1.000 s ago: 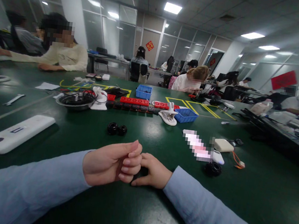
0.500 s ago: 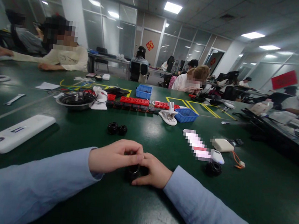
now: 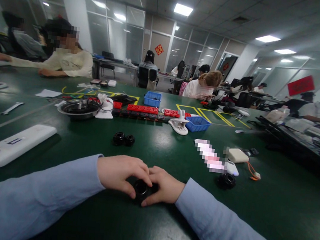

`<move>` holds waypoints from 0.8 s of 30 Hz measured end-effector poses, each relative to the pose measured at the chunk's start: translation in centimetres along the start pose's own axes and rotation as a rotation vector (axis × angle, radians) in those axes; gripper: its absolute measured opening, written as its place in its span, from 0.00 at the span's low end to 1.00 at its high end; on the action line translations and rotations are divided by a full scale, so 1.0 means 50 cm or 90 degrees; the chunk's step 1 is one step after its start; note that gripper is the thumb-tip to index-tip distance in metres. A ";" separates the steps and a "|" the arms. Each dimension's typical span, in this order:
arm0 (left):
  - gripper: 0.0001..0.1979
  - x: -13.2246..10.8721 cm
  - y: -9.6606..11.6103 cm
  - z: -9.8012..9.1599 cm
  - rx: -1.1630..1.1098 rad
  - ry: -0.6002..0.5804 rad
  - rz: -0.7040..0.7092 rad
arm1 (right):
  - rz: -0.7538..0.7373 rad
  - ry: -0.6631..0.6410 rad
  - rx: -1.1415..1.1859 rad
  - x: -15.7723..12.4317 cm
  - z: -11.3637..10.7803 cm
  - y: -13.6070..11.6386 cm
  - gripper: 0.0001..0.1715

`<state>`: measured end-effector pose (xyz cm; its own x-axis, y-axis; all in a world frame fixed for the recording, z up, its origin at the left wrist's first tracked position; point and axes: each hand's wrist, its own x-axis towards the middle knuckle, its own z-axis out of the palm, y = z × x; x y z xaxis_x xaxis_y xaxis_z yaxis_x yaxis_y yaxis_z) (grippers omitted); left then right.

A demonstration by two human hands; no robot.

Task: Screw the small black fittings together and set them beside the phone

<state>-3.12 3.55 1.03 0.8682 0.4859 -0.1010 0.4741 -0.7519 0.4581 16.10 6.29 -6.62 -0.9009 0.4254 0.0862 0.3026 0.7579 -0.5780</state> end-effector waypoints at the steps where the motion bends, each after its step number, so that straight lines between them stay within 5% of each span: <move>1: 0.22 0.000 0.000 0.001 0.010 0.002 -0.001 | -0.002 0.000 0.000 0.000 0.000 0.000 0.27; 24: 0.17 -0.003 0.061 0.023 0.147 0.080 -0.206 | 0.010 0.030 -0.016 -0.002 0.002 -0.007 0.28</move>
<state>-1.64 0.68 1.44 0.6509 0.7536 -0.0921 0.7526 -0.6246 0.2083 16.07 5.93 -6.51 -0.8802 0.4604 0.1156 0.3257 0.7628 -0.5586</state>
